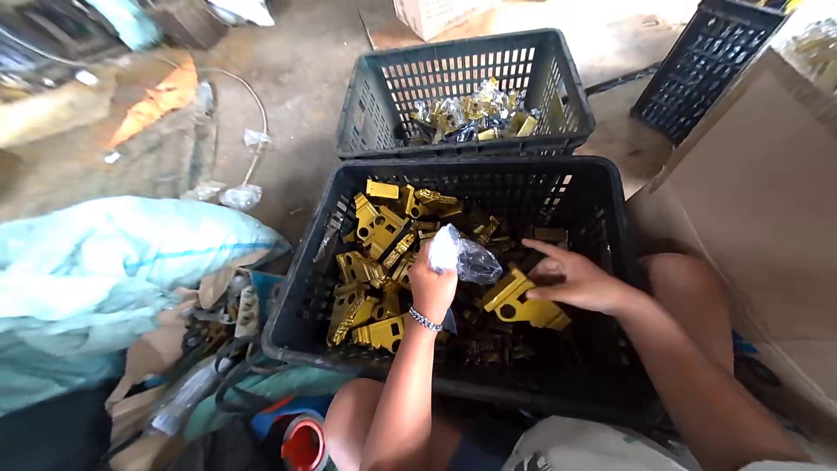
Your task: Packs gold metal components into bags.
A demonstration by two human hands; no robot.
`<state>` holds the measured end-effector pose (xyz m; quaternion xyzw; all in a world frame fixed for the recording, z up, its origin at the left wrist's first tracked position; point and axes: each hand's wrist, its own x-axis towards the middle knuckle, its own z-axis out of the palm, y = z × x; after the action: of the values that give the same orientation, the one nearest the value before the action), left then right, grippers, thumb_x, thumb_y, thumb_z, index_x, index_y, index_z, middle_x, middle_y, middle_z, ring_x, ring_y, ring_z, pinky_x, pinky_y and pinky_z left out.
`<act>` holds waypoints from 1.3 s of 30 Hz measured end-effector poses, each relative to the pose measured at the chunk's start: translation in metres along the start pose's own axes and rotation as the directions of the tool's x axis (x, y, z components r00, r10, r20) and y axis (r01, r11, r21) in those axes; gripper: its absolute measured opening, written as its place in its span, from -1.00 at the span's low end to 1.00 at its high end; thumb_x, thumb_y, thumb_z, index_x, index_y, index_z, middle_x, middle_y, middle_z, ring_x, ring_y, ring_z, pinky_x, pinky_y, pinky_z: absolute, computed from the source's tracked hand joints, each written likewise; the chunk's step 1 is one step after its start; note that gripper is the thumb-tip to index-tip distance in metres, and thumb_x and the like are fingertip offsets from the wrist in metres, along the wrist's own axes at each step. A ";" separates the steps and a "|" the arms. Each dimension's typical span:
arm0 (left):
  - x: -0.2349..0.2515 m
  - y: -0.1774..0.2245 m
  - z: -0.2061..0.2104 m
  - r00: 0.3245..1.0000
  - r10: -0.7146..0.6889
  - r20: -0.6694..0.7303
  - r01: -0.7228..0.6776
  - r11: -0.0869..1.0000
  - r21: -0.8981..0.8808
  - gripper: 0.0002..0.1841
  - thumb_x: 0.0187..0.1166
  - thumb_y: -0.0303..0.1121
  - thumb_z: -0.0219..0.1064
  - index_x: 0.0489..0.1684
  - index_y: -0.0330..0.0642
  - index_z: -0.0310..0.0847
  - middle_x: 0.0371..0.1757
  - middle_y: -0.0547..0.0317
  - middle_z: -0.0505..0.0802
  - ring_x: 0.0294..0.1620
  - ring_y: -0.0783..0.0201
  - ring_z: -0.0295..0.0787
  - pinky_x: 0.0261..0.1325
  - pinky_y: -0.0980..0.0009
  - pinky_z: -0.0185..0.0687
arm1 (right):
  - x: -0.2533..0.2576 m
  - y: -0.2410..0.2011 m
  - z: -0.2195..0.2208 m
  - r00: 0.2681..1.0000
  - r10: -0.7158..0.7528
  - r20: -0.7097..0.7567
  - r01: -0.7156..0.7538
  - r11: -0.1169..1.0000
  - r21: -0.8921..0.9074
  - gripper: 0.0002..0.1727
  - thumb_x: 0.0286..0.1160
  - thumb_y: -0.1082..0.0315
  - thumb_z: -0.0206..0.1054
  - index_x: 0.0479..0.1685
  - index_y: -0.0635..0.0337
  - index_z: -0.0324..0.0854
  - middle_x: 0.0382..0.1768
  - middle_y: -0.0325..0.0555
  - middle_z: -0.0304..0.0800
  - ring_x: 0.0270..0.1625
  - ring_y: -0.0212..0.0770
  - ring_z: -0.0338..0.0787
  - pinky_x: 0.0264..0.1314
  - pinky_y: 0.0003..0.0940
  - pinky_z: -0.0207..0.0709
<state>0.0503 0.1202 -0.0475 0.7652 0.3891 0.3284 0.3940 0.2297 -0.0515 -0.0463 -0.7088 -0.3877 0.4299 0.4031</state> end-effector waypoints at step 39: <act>-0.049 0.029 0.028 0.919 -0.164 0.358 0.251 0.945 -0.211 -0.61 0.59 -0.39 0.41 0.23 -0.55 0.60 0.12 -0.18 0.77 0.06 0.30 0.75 0.20 0.41 0.66 | 0.039 -0.021 0.034 0.933 -0.237 -0.270 0.174 0.956 -0.237 -0.40 0.37 0.35 0.49 0.49 0.28 0.61 0.36 0.29 0.69 0.47 0.22 0.58 0.59 0.07 0.36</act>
<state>0.0596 0.0572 -0.0452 0.7074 0.3506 0.1964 0.5814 0.2074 -0.0008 -0.0494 -0.7587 -0.4384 0.2315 0.4226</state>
